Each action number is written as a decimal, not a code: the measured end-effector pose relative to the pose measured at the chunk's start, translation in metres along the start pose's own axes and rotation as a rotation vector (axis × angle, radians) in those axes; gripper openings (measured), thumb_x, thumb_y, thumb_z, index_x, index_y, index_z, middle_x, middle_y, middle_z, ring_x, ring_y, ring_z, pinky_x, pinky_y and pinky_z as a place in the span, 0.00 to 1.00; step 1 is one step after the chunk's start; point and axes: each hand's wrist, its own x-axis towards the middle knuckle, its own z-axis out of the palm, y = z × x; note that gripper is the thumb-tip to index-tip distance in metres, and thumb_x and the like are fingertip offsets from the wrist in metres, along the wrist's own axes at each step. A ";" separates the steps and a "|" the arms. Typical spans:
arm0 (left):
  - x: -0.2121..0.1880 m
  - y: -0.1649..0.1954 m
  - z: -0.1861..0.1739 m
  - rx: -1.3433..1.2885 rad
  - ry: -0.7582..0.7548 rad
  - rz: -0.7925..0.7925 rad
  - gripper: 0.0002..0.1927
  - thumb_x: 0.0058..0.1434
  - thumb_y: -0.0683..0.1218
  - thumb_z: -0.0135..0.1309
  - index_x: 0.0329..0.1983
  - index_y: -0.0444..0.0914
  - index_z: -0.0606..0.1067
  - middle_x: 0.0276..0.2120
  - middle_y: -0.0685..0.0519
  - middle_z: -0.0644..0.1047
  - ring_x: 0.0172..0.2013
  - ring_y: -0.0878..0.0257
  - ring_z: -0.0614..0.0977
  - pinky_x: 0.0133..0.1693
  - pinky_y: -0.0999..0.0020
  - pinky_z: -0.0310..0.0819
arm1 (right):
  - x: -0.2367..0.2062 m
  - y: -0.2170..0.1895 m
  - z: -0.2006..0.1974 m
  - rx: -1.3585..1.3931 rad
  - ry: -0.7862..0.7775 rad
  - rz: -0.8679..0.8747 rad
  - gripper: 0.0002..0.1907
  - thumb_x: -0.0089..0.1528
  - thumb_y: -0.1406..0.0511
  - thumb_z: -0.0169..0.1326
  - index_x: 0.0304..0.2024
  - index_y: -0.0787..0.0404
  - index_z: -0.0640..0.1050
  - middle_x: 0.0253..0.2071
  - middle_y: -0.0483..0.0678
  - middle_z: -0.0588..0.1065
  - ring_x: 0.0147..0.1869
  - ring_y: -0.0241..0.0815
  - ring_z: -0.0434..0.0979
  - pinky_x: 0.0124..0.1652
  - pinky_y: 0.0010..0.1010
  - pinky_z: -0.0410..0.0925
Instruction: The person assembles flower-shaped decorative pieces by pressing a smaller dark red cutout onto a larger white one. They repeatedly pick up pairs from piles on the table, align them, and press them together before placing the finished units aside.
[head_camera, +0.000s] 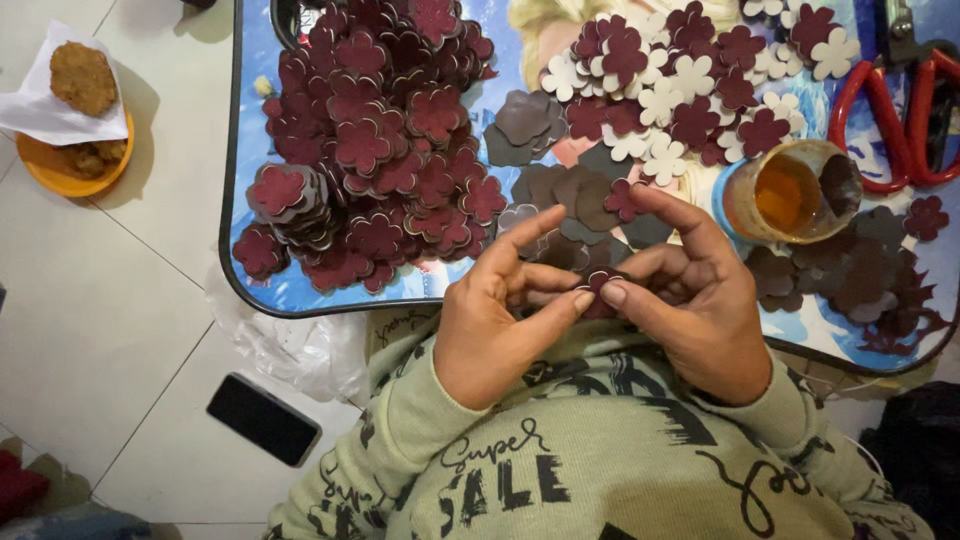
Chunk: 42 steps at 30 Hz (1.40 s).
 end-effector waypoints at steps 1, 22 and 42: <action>0.000 -0.001 0.000 -0.038 -0.006 0.002 0.37 0.61 0.36 0.61 0.73 0.33 0.63 0.40 0.50 0.83 0.41 0.70 0.84 0.43 0.77 0.78 | 0.000 0.000 0.000 0.019 -0.002 0.005 0.39 0.62 0.76 0.57 0.74 0.66 0.58 0.39 0.50 0.80 0.44 0.37 0.82 0.47 0.26 0.75; 0.002 -0.015 -0.005 -0.048 -0.073 0.038 0.37 0.61 0.36 0.61 0.73 0.35 0.63 0.44 0.52 0.81 0.45 0.67 0.83 0.47 0.73 0.80 | -0.004 0.010 -0.002 -0.126 0.066 -0.004 0.42 0.60 0.76 0.60 0.75 0.66 0.59 0.37 0.47 0.79 0.42 0.31 0.78 0.44 0.21 0.70; -0.040 0.008 -0.056 0.093 -0.069 0.342 0.37 0.65 0.40 0.62 0.77 0.41 0.62 0.46 0.50 0.83 0.46 0.65 0.86 0.51 0.70 0.84 | -0.005 0.006 0.030 -0.244 0.012 -0.131 0.45 0.58 0.80 0.56 0.78 0.68 0.58 0.55 0.55 0.74 0.48 0.42 0.79 0.49 0.32 0.73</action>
